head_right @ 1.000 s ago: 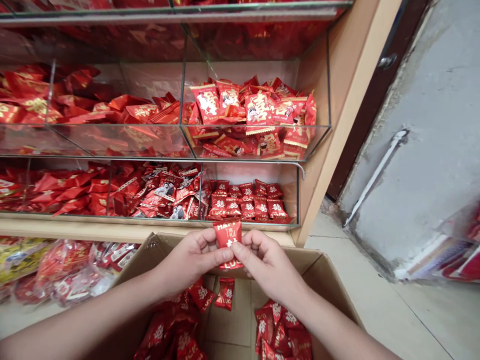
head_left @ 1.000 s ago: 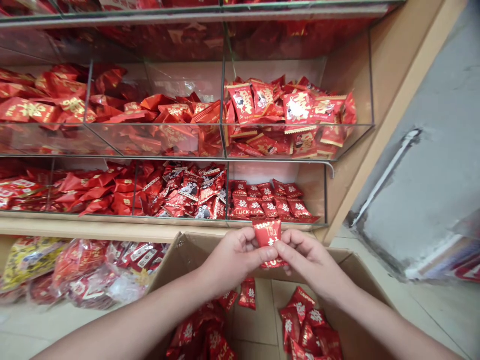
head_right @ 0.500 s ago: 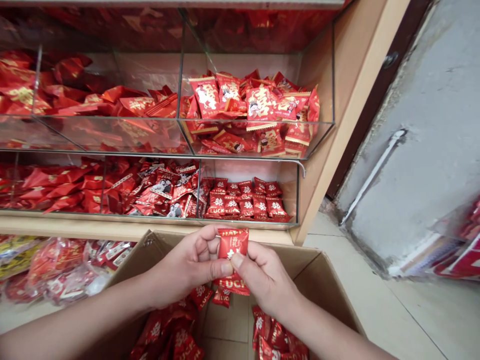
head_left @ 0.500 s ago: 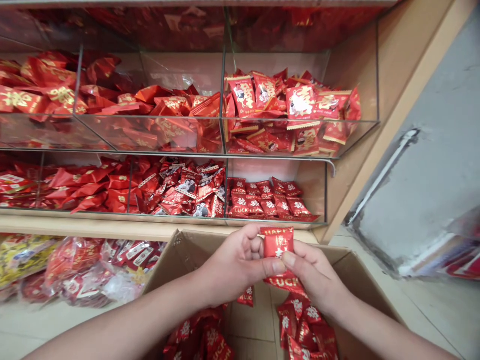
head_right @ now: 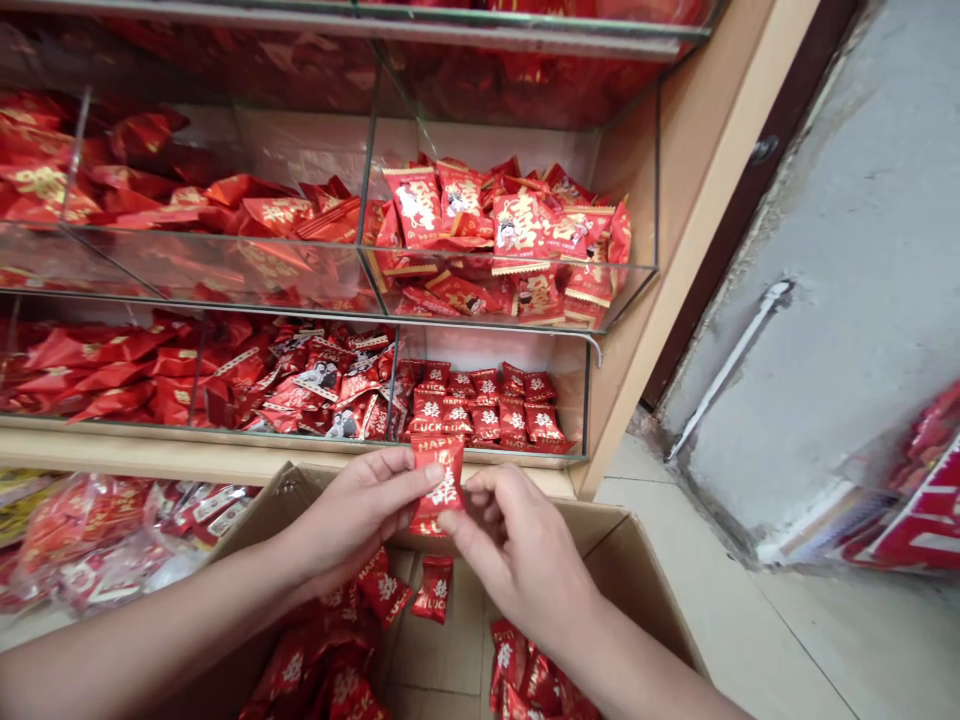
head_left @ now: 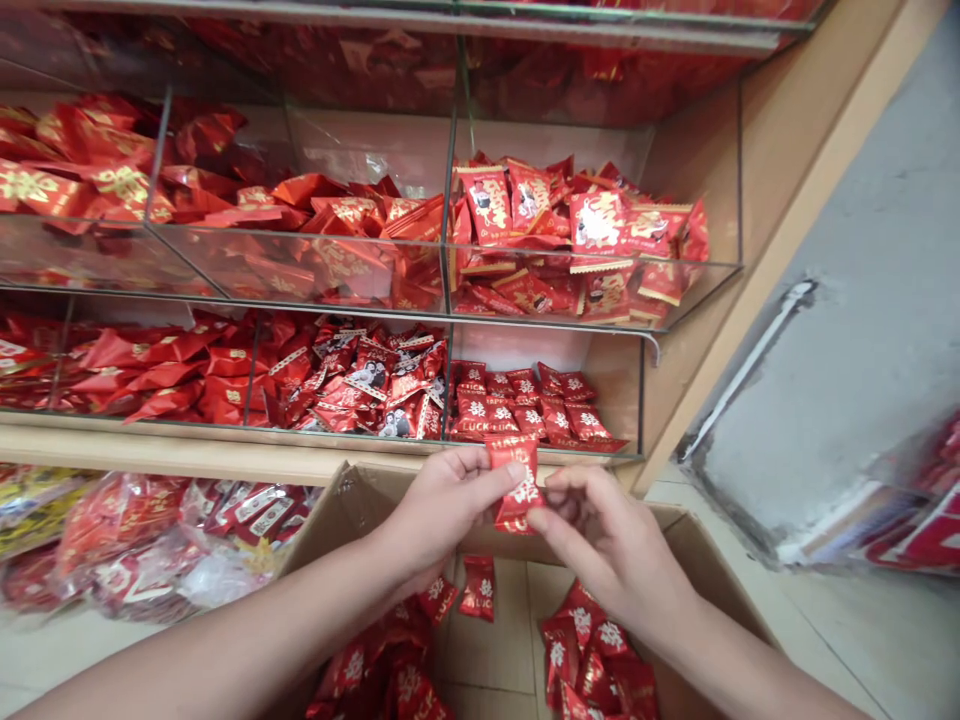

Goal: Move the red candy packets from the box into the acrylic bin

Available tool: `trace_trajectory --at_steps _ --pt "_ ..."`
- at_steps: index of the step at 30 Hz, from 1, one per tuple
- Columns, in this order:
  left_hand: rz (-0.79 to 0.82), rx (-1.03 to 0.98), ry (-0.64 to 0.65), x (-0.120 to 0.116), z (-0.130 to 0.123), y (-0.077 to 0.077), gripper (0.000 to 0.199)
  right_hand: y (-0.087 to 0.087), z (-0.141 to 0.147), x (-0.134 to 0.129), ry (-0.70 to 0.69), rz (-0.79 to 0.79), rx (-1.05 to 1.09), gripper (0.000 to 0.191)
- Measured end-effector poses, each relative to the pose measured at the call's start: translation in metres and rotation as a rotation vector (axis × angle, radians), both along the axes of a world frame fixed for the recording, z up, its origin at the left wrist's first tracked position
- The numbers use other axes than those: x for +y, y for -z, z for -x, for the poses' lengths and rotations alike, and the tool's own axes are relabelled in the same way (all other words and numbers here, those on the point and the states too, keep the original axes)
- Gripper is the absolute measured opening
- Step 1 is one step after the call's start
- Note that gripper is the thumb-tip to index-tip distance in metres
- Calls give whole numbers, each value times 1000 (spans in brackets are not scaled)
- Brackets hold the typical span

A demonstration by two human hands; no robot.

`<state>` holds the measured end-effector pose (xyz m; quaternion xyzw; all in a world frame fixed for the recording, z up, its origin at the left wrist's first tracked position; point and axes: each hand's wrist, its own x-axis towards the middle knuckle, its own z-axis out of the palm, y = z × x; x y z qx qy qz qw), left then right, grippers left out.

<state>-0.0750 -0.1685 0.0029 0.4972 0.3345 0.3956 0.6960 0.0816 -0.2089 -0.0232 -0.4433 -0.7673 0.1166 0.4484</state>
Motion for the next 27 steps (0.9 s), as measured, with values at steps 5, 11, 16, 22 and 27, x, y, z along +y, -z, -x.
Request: trace_trajectory --at_steps 5,11,16,22,27 --pt "57 -5 -6 -1 -3 4 26 -5 4 -10 -66 -354 -480 16" --pt "-294 189 -56 15 -1 -8 20 -26 -20 -1 58 -596 -665 16" --pt "-1208 1100 -23 74 -19 -41 22 -55 -51 51 435 -453 -804 13" --pt "-1124 1448 211 141 -73 -45 18 -65 -38 114 664 -129 -1019 19" --pt "-1061 1598 324 156 -87 -35 25 -53 -36 143 709 -4 -1050 19"
